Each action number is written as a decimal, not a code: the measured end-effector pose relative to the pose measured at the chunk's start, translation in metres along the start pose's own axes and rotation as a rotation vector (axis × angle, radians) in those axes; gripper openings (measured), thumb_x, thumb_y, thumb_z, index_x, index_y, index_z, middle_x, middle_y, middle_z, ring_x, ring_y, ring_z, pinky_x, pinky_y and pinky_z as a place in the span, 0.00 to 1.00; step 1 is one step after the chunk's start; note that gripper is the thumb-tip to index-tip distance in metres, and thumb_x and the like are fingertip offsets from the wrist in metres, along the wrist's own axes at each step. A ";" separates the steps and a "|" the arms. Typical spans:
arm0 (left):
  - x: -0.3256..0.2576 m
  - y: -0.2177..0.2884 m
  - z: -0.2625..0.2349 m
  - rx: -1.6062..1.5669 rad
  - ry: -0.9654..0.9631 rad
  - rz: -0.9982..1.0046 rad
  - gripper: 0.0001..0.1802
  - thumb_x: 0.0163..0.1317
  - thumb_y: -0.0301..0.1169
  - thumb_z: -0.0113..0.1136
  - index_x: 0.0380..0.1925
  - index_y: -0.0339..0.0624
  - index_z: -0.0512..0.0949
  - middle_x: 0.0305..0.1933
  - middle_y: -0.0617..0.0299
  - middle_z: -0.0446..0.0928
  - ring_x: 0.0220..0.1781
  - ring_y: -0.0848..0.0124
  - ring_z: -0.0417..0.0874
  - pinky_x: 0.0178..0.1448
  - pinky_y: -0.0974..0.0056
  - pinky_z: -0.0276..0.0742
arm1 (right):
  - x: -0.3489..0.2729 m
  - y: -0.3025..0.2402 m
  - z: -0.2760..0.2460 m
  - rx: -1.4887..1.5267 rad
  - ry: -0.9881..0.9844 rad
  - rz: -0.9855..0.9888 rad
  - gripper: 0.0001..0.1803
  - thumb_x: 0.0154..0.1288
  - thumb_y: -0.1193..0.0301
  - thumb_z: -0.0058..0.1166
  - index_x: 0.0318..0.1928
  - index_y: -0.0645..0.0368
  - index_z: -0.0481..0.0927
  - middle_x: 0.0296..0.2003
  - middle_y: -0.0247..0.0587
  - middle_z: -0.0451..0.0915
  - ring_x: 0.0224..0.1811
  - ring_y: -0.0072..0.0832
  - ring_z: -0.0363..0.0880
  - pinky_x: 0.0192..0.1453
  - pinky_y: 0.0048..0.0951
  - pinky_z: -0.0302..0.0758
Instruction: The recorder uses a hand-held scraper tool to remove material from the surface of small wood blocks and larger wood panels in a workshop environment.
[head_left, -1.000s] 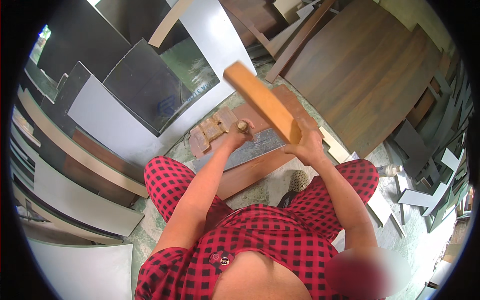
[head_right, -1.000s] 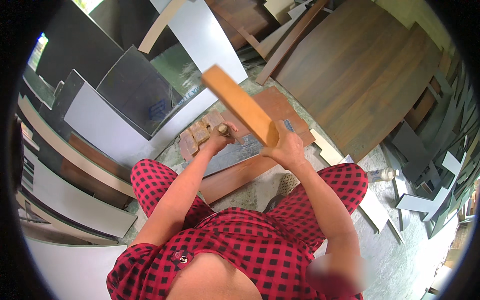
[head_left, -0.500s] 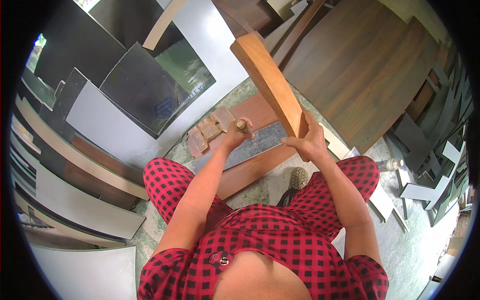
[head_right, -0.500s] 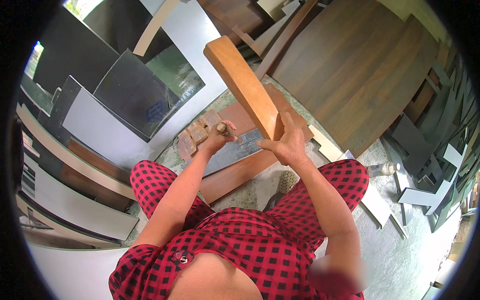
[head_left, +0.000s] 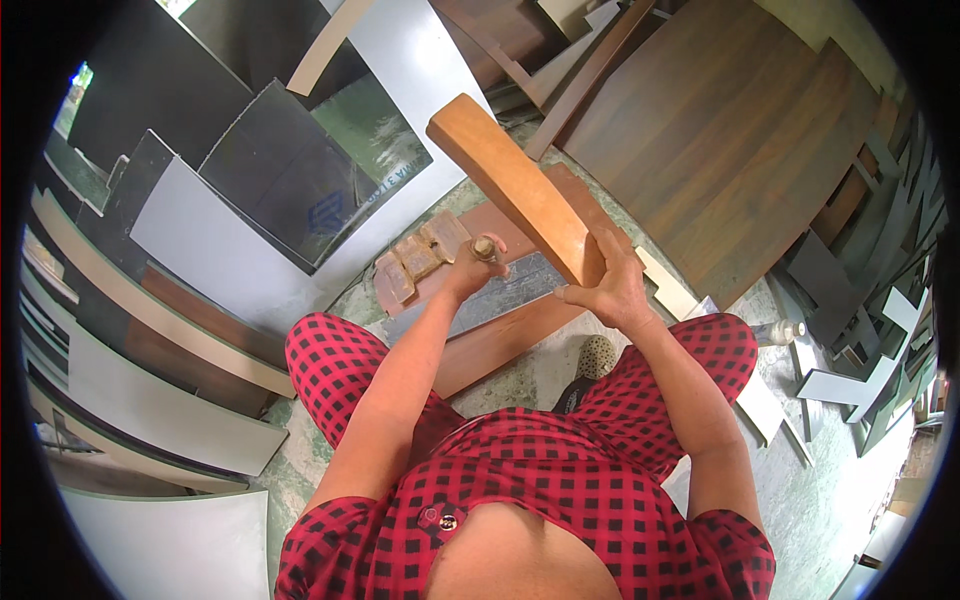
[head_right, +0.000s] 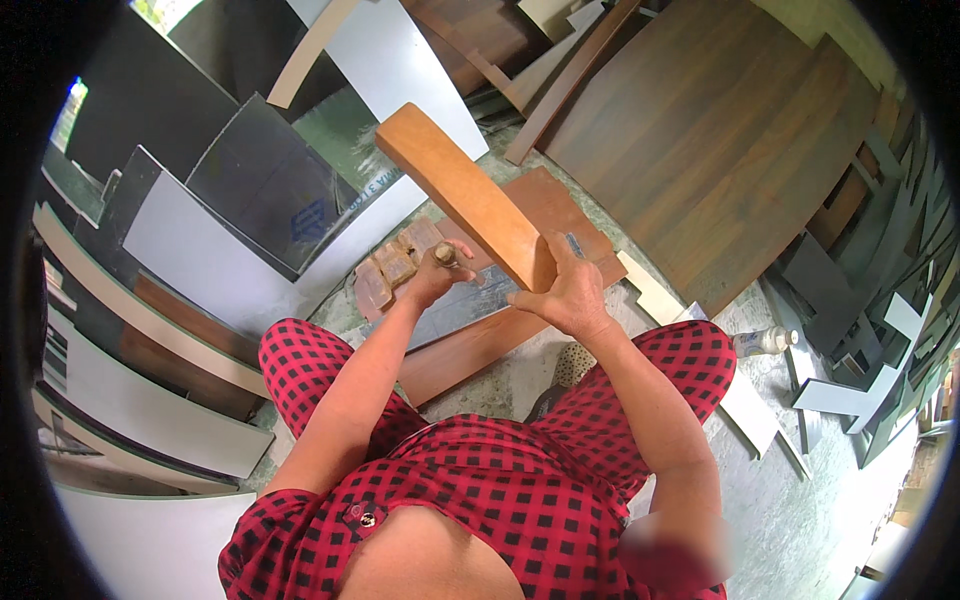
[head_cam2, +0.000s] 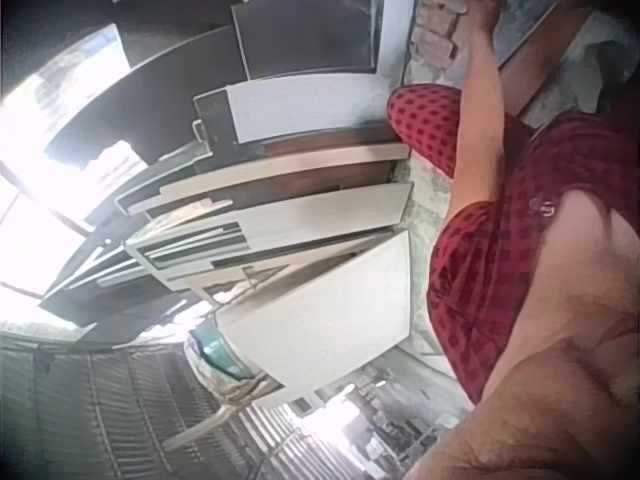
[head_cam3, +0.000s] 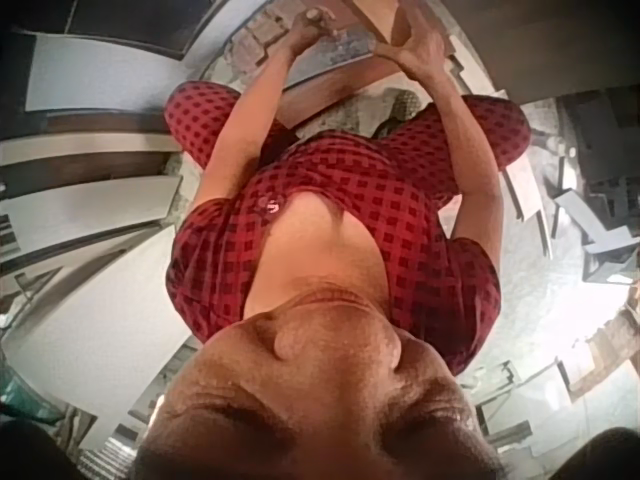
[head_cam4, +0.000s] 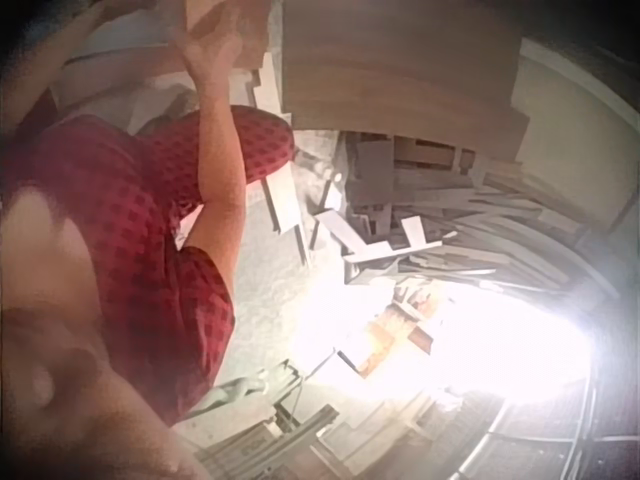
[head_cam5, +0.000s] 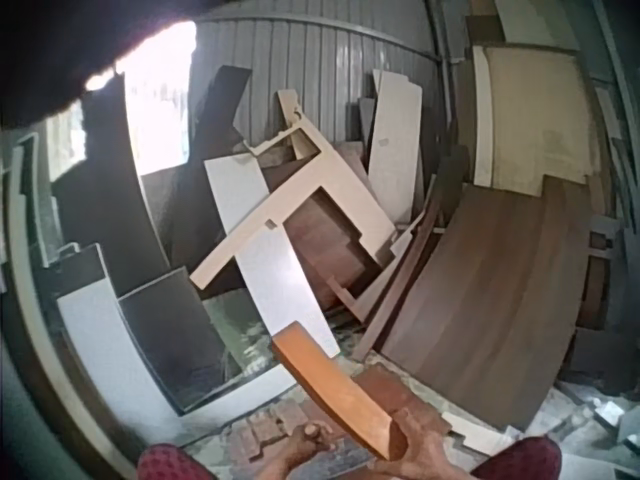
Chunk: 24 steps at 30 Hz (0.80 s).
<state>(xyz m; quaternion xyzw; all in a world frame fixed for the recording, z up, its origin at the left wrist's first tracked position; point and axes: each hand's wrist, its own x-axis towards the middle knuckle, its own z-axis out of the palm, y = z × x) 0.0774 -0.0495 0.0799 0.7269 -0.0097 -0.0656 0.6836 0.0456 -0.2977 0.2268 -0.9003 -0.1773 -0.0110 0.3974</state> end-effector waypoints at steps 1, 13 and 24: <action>0.000 0.001 0.000 0.002 0.004 0.006 0.18 0.38 0.17 0.66 0.32 0.44 0.76 0.29 0.71 0.71 0.33 0.77 0.73 0.37 0.69 0.73 | 0.000 0.000 0.000 -0.014 0.001 -0.008 0.47 0.34 0.57 0.71 0.57 0.64 0.67 0.41 0.54 0.78 0.45 0.47 0.79 0.49 0.39 0.74; 0.004 -0.012 0.003 0.145 0.065 0.131 0.19 0.41 0.22 0.67 0.37 0.41 0.77 0.34 0.62 0.77 0.40 0.68 0.78 0.44 0.63 0.74 | -0.003 0.013 0.007 -0.234 -0.114 -0.167 0.42 0.34 0.61 0.67 0.55 0.58 0.69 0.38 0.52 0.78 0.40 0.49 0.79 0.44 0.42 0.76; -0.002 -0.001 0.010 0.045 0.086 0.111 0.23 0.40 0.20 0.68 0.42 0.38 0.76 0.41 0.60 0.80 0.43 0.66 0.79 0.47 0.61 0.76 | -0.005 0.006 0.014 -0.054 0.016 -0.245 0.34 0.33 0.63 0.64 0.47 0.57 0.71 0.34 0.49 0.77 0.41 0.47 0.77 0.43 0.43 0.75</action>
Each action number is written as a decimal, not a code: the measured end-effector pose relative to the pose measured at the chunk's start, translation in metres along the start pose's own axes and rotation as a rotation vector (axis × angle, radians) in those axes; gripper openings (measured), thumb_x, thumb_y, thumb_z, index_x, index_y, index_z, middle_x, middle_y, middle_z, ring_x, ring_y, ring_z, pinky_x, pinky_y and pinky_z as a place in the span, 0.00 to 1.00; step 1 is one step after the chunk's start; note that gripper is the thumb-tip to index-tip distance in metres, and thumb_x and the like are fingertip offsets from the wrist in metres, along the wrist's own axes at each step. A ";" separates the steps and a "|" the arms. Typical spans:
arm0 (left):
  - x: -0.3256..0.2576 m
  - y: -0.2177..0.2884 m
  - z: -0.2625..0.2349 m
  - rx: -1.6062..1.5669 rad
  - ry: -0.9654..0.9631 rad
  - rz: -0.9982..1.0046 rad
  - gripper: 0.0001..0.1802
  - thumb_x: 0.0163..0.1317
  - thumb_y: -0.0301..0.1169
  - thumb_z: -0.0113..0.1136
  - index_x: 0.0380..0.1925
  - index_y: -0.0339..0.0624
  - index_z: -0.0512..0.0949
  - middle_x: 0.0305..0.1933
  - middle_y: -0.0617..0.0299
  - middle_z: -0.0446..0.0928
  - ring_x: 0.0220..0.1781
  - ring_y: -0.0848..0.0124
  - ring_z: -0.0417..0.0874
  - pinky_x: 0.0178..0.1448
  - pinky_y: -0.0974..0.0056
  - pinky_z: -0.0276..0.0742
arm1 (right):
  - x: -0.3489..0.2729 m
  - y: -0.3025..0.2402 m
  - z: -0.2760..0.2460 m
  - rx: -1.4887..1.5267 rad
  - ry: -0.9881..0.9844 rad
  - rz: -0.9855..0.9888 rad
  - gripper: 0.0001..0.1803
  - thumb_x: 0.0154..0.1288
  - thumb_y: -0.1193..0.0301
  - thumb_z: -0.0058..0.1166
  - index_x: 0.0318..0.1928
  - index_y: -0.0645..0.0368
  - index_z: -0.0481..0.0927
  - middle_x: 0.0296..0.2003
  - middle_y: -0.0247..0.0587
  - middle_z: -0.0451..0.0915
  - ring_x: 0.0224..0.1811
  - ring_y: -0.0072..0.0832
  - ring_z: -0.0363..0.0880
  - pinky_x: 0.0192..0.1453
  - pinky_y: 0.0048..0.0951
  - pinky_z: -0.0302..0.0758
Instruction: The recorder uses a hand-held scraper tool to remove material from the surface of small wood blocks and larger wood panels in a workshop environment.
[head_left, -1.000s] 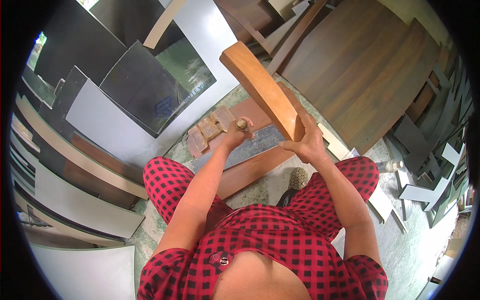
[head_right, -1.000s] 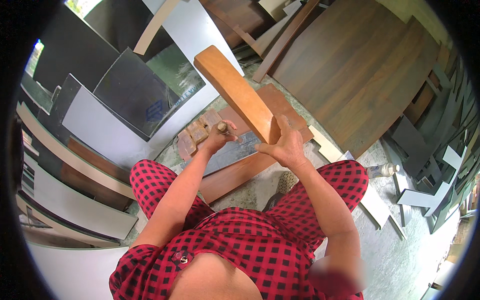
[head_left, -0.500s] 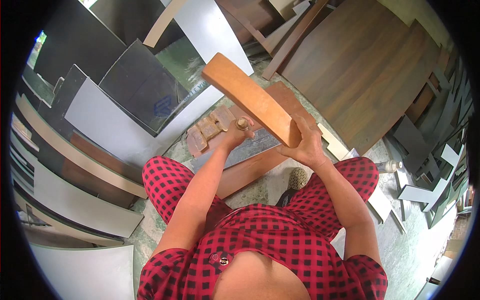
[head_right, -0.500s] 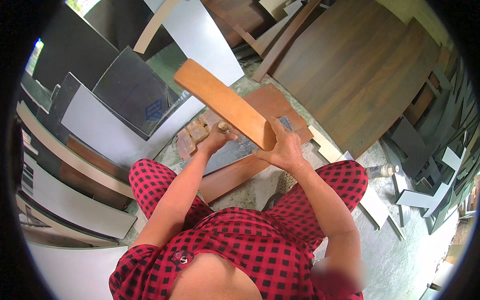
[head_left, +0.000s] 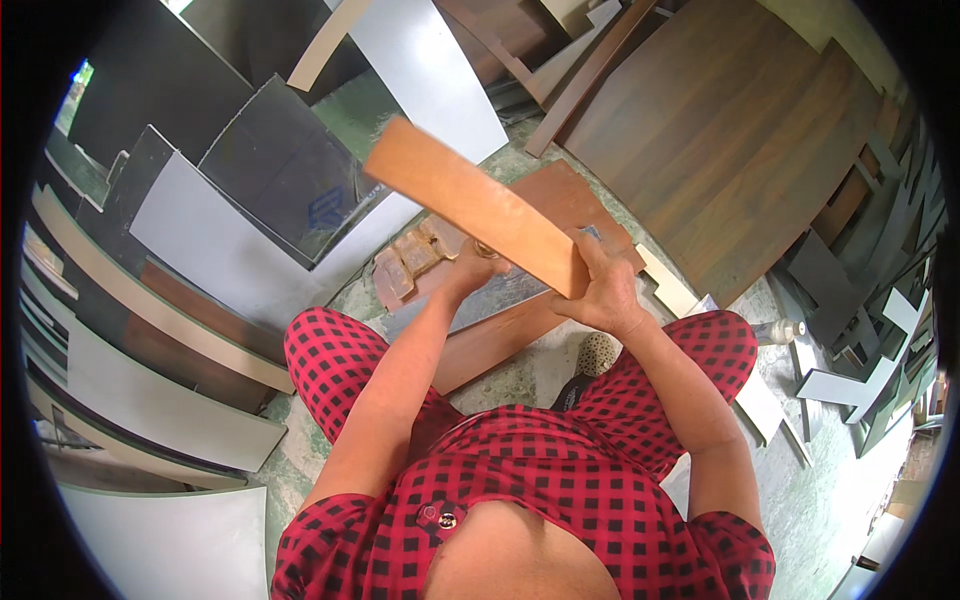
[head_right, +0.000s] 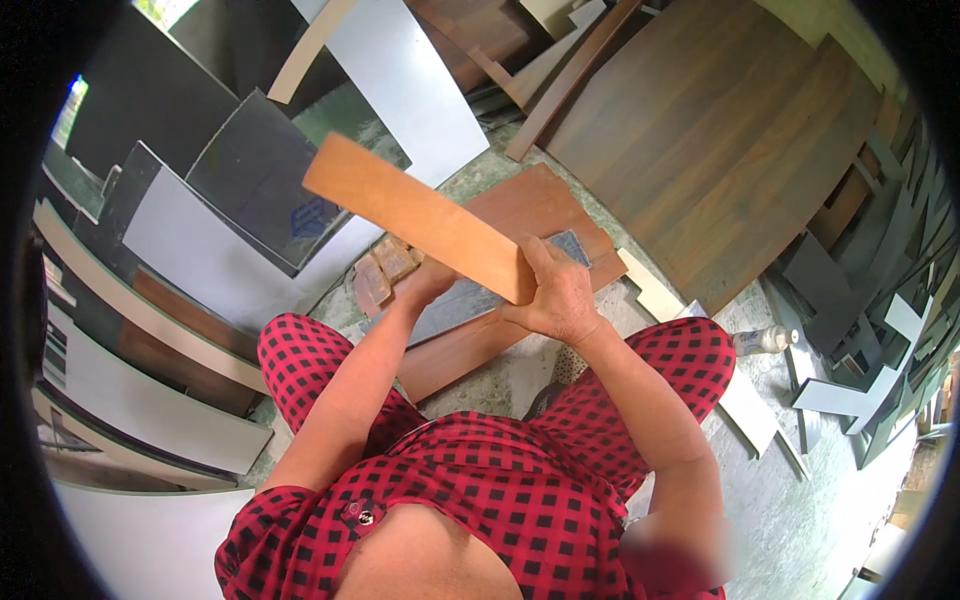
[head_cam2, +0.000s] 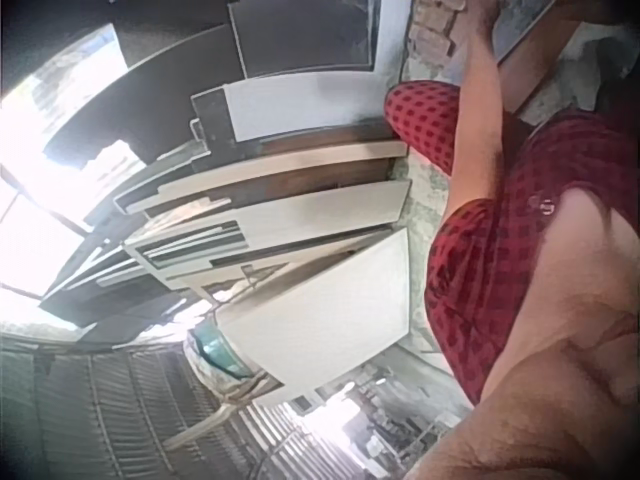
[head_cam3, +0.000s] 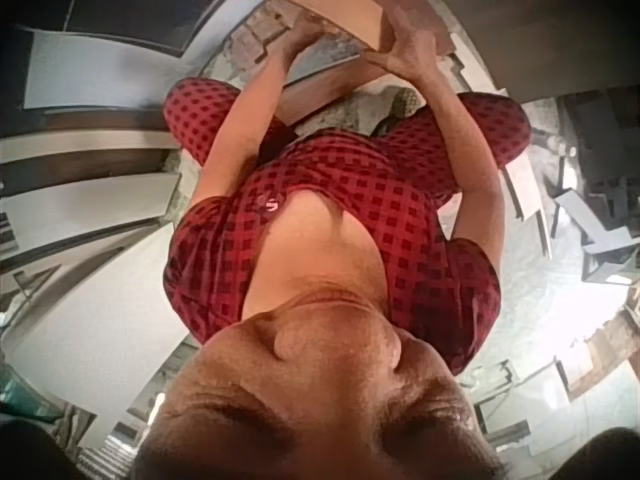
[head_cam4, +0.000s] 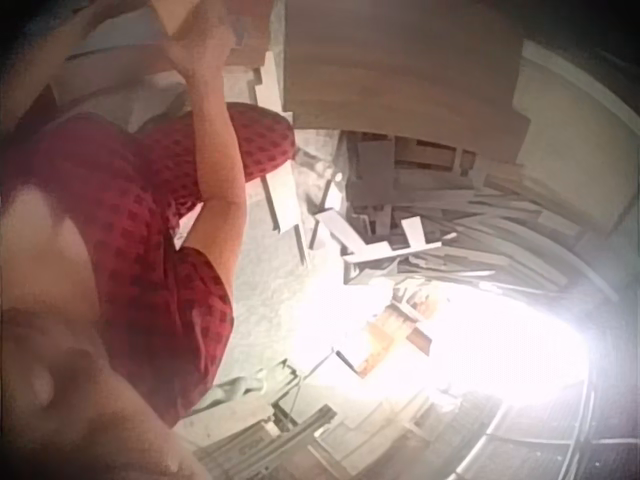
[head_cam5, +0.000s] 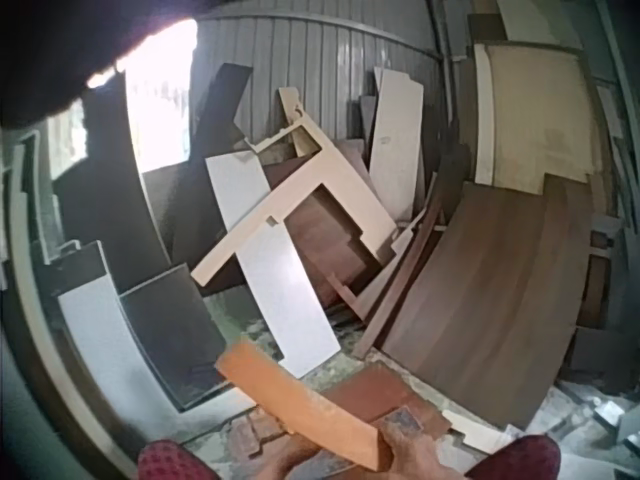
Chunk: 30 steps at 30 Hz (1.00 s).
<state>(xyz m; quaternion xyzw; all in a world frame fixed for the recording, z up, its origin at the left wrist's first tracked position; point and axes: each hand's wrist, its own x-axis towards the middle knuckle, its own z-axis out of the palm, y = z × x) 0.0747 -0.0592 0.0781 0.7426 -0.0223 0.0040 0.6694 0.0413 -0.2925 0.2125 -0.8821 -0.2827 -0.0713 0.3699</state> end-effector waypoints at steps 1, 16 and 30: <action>0.000 0.002 0.000 0.070 0.008 0.040 0.24 0.39 0.19 0.67 0.42 0.38 0.76 0.40 0.62 0.80 0.42 0.68 0.79 0.46 0.62 0.76 | 0.000 0.001 0.002 -0.043 -0.028 0.033 0.35 0.33 0.63 0.64 0.48 0.58 0.71 0.33 0.50 0.77 0.39 0.48 0.77 0.41 0.43 0.75; 0.004 -0.018 -0.005 0.047 -0.008 0.022 0.16 0.42 0.21 0.64 0.36 0.40 0.79 0.31 0.68 0.78 0.36 0.72 0.79 0.41 0.65 0.75 | 0.001 0.008 0.006 -0.052 -0.161 0.089 0.33 0.33 0.63 0.65 0.46 0.57 0.71 0.36 0.52 0.78 0.39 0.49 0.78 0.41 0.43 0.75; -0.008 -0.007 -0.001 -0.282 0.446 -0.254 0.13 0.48 0.26 0.68 0.32 0.49 0.74 0.32 0.67 0.77 0.33 0.76 0.79 0.32 0.67 0.78 | 0.018 0.014 -0.007 0.443 0.022 0.440 0.34 0.31 0.62 0.70 0.42 0.66 0.73 0.30 0.47 0.77 0.33 0.37 0.79 0.39 0.33 0.74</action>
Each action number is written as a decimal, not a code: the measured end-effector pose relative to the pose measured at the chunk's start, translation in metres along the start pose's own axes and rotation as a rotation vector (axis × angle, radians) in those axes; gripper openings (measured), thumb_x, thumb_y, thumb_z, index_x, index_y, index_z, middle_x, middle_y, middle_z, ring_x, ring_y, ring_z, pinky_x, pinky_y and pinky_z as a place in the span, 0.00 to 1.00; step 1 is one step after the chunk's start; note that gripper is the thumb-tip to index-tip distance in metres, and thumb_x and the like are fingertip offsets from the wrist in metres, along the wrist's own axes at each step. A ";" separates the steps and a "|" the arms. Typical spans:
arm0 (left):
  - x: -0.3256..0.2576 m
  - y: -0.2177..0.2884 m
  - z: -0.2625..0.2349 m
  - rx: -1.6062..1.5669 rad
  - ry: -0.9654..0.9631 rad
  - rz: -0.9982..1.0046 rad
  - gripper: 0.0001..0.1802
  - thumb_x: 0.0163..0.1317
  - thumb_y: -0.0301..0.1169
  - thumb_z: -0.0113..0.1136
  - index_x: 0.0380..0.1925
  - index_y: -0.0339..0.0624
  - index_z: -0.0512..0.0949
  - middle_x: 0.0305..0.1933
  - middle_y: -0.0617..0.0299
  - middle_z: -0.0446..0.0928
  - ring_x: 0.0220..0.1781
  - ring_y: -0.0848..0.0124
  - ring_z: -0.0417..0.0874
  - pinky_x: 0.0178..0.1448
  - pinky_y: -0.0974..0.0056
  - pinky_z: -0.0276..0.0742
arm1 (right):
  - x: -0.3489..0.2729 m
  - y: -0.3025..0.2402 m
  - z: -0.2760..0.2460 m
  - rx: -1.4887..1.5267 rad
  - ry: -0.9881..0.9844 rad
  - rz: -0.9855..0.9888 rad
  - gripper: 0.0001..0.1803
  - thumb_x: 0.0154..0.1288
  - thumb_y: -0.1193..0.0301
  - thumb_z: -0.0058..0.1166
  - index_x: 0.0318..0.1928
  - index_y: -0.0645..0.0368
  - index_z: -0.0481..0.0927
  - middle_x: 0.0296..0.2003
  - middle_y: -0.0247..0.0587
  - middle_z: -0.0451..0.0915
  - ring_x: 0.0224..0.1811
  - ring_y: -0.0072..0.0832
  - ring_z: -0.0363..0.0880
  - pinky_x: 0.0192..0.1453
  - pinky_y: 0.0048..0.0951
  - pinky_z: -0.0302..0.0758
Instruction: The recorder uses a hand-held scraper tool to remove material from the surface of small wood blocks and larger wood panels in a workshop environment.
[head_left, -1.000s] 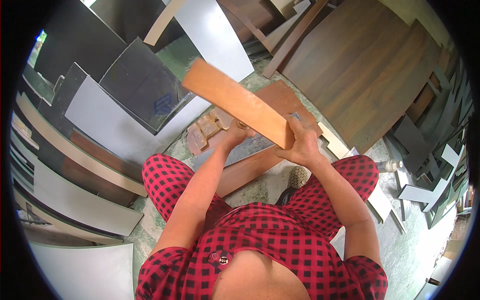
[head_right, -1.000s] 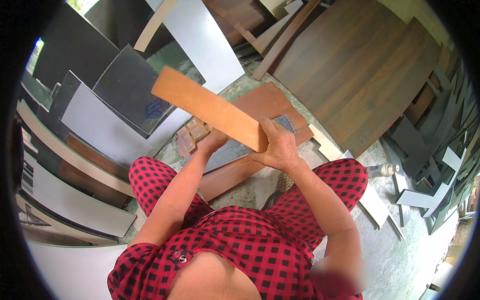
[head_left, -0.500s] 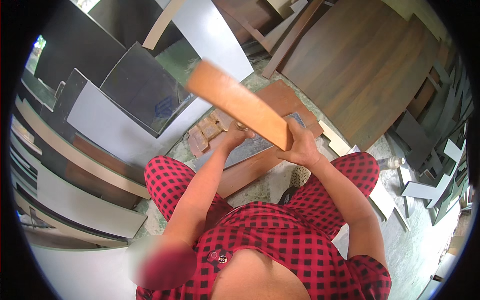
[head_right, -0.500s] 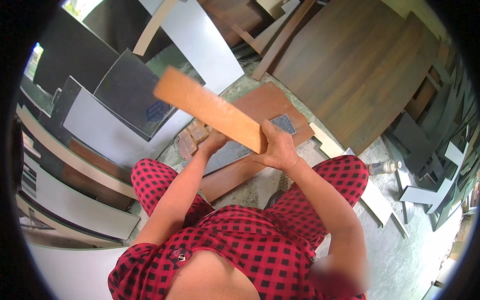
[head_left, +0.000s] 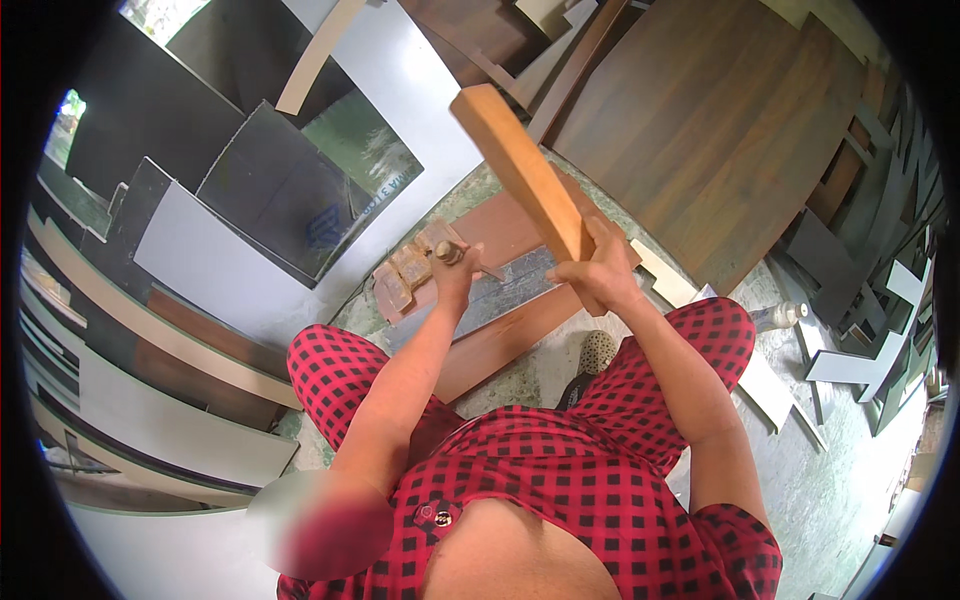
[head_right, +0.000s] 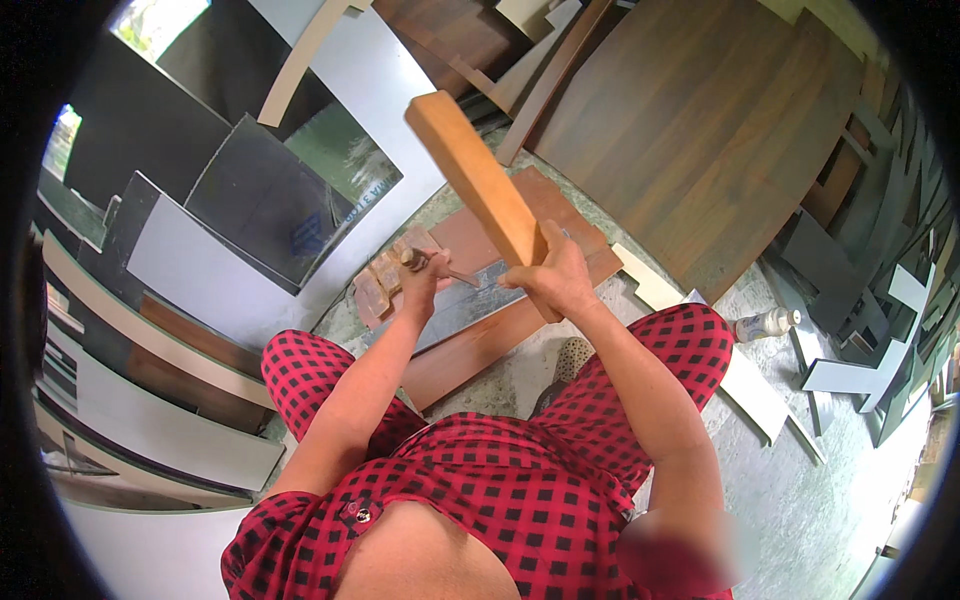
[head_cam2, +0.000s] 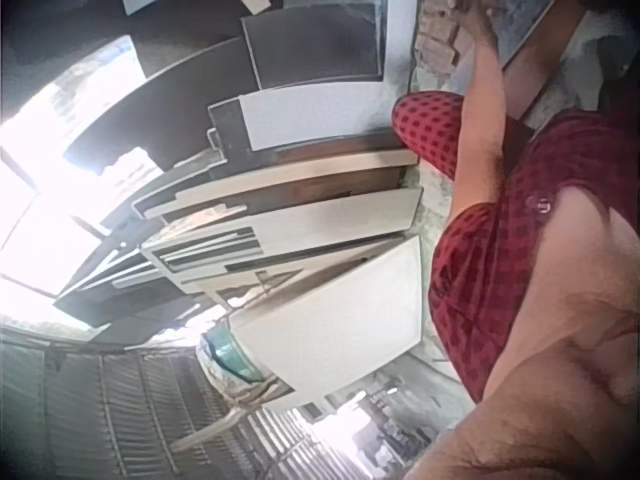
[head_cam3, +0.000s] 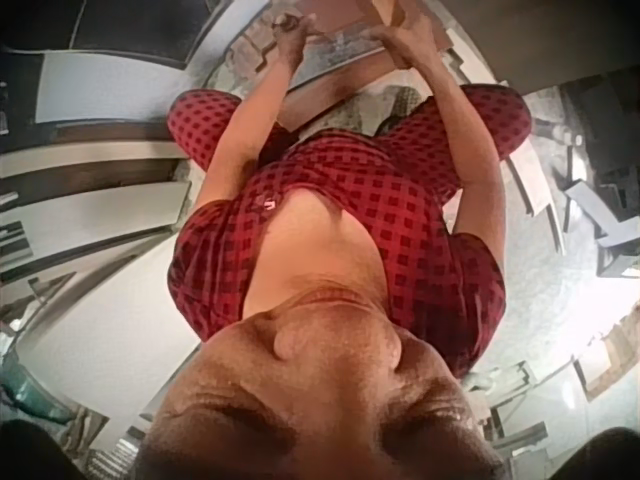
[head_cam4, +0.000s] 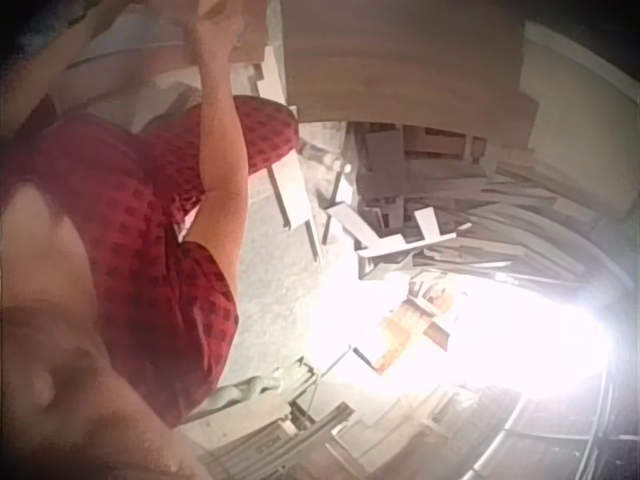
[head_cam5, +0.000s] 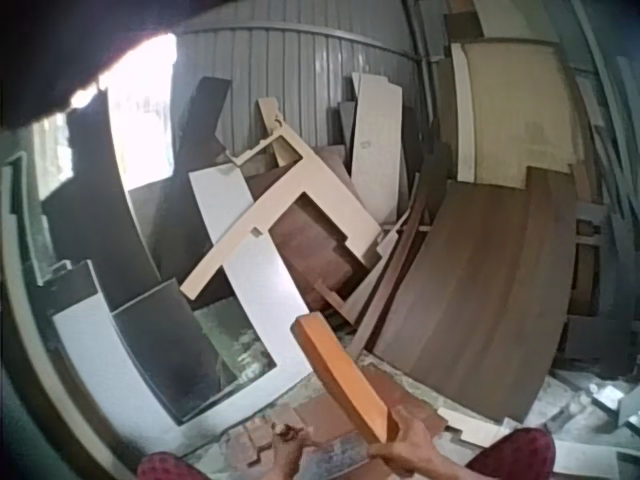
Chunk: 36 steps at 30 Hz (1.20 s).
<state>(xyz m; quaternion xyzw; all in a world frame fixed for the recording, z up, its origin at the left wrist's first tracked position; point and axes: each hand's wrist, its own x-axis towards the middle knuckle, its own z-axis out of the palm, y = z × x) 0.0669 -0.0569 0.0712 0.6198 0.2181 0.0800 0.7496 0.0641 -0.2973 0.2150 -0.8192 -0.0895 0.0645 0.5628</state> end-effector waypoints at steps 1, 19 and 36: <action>0.000 0.002 0.000 -0.004 -0.017 0.026 0.13 0.48 0.26 0.68 0.32 0.48 0.74 0.31 0.67 0.77 0.31 0.77 0.78 0.30 0.68 0.77 | 0.001 0.001 -0.002 0.034 0.000 -0.005 0.33 0.31 0.64 0.70 0.41 0.67 0.73 0.30 0.46 0.77 0.32 0.34 0.79 0.38 0.32 0.74; 0.007 0.007 0.007 0.307 -0.557 0.235 0.15 0.41 0.19 0.63 0.31 0.45 0.73 0.31 0.69 0.75 0.33 0.79 0.74 0.36 0.71 0.71 | -0.006 -0.003 -0.008 -0.115 0.078 -0.072 0.37 0.31 0.63 0.70 0.45 0.66 0.72 0.31 0.46 0.76 0.35 0.35 0.77 0.40 0.33 0.73; 0.006 0.003 0.007 0.336 -0.525 0.154 0.16 0.39 0.20 0.65 0.31 0.43 0.74 0.26 0.71 0.73 0.30 0.80 0.73 0.34 0.71 0.70 | -0.018 -0.009 0.001 -0.292 0.107 -0.483 0.42 0.33 0.61 0.69 0.53 0.61 0.70 0.37 0.50 0.77 0.39 0.44 0.79 0.43 0.38 0.74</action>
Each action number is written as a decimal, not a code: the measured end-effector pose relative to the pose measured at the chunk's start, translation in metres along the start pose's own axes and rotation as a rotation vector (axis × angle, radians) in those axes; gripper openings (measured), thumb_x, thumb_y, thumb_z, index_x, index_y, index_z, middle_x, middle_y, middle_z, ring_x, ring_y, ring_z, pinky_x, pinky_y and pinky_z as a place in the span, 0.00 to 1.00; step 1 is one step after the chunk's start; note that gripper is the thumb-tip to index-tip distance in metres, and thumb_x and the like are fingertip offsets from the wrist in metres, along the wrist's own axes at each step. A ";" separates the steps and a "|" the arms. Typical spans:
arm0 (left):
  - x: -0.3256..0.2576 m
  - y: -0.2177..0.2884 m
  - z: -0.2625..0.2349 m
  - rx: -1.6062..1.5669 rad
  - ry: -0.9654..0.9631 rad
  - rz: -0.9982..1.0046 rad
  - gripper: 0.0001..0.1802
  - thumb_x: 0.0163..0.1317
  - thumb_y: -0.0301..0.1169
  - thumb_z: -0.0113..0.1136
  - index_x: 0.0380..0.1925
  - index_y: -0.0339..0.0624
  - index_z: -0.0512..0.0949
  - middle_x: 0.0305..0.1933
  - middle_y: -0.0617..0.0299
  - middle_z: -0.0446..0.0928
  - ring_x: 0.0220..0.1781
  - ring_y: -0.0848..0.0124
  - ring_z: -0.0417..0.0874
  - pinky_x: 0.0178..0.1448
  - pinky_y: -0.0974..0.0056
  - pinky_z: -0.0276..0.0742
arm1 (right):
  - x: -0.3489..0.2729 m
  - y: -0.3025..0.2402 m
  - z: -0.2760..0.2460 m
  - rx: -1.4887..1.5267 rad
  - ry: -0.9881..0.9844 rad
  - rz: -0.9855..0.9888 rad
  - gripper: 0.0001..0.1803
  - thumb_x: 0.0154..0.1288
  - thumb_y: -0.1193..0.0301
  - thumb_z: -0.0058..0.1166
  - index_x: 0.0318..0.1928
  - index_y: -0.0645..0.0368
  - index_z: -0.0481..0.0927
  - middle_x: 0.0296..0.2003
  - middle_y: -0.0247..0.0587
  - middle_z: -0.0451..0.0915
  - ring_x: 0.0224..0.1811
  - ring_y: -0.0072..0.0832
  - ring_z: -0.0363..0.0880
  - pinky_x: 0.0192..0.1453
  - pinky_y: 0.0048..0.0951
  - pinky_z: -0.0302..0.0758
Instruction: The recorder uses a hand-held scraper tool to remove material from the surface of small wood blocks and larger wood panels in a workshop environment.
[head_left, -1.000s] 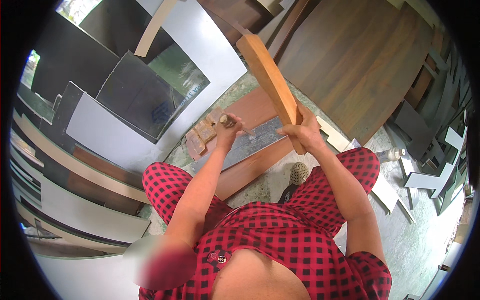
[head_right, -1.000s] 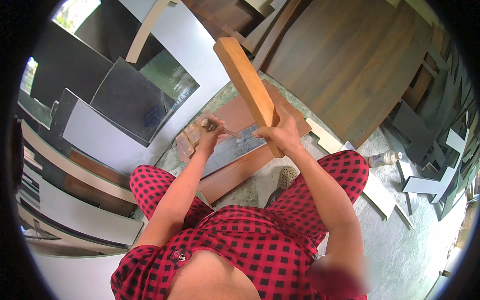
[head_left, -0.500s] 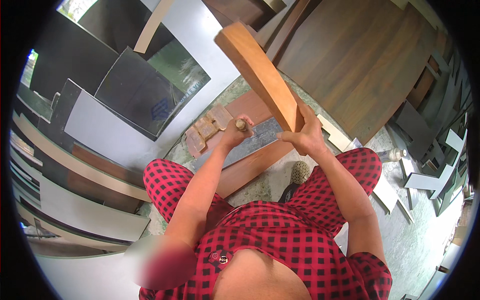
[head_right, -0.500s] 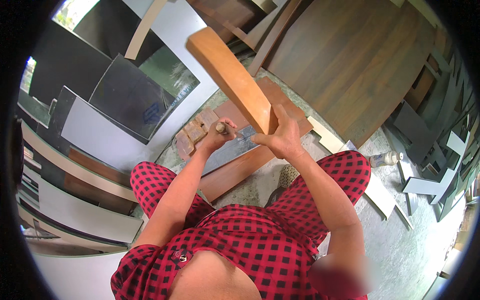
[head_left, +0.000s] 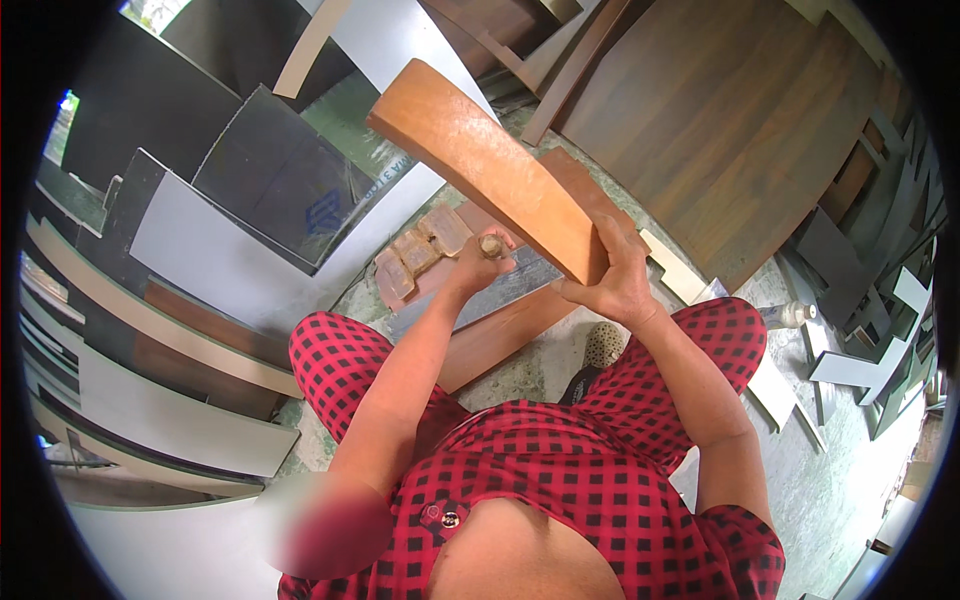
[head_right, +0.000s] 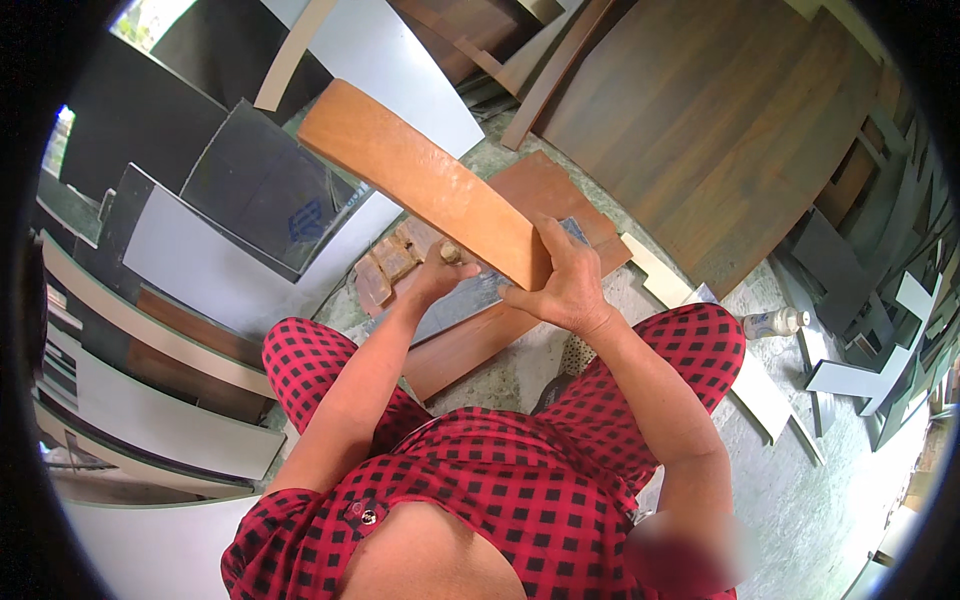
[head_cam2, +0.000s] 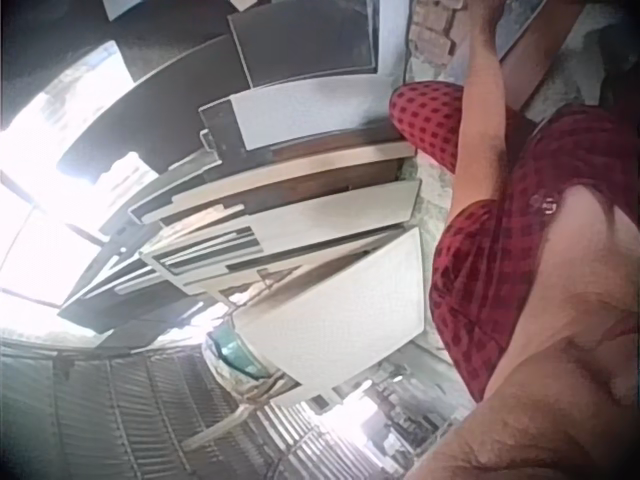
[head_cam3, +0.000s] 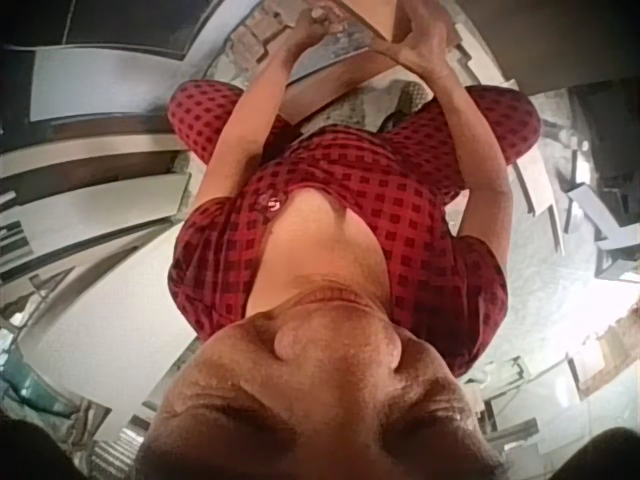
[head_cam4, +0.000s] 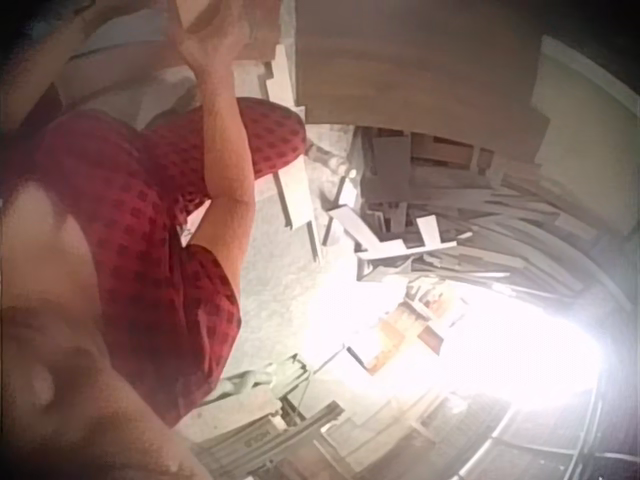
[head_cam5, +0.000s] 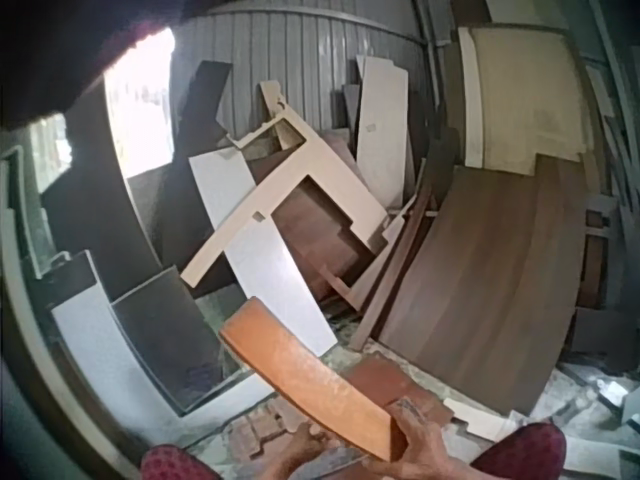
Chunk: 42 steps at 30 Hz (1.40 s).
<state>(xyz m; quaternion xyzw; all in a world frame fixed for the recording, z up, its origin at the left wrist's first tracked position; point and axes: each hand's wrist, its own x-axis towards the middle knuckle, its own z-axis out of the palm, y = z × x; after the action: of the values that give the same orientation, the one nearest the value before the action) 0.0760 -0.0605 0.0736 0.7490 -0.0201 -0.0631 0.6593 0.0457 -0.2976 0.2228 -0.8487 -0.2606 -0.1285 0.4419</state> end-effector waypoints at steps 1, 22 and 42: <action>0.001 -0.001 0.000 -0.042 0.011 0.001 0.16 0.39 0.20 0.65 0.32 0.43 0.74 0.27 0.70 0.74 0.31 0.79 0.74 0.36 0.71 0.71 | -0.001 0.001 0.000 -0.022 -0.032 0.025 0.42 0.33 0.61 0.69 0.54 0.61 0.70 0.37 0.50 0.77 0.39 0.44 0.78 0.43 0.38 0.75; 0.003 0.010 -0.002 0.476 0.018 0.244 0.19 0.49 0.29 0.67 0.42 0.39 0.77 0.46 0.57 0.79 0.49 0.64 0.78 0.53 0.61 0.73 | -0.007 0.018 0.014 -0.368 -0.329 0.087 0.37 0.33 0.65 0.65 0.51 0.56 0.72 0.31 0.49 0.78 0.33 0.48 0.79 0.37 0.43 0.74; -0.002 -0.009 0.001 -0.124 0.239 0.041 0.12 0.47 0.22 0.64 0.33 0.41 0.75 0.28 0.68 0.76 0.31 0.76 0.77 0.36 0.68 0.74 | 0.005 0.008 0.004 -0.168 -0.238 0.281 0.38 0.32 0.60 0.66 0.49 0.57 0.72 0.34 0.55 0.79 0.39 0.49 0.79 0.43 0.44 0.74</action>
<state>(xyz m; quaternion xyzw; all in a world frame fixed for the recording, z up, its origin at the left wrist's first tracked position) 0.0738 -0.0602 0.0650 0.7083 0.0473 0.0388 0.7033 0.0540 -0.2966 0.2172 -0.9198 -0.1783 0.0142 0.3494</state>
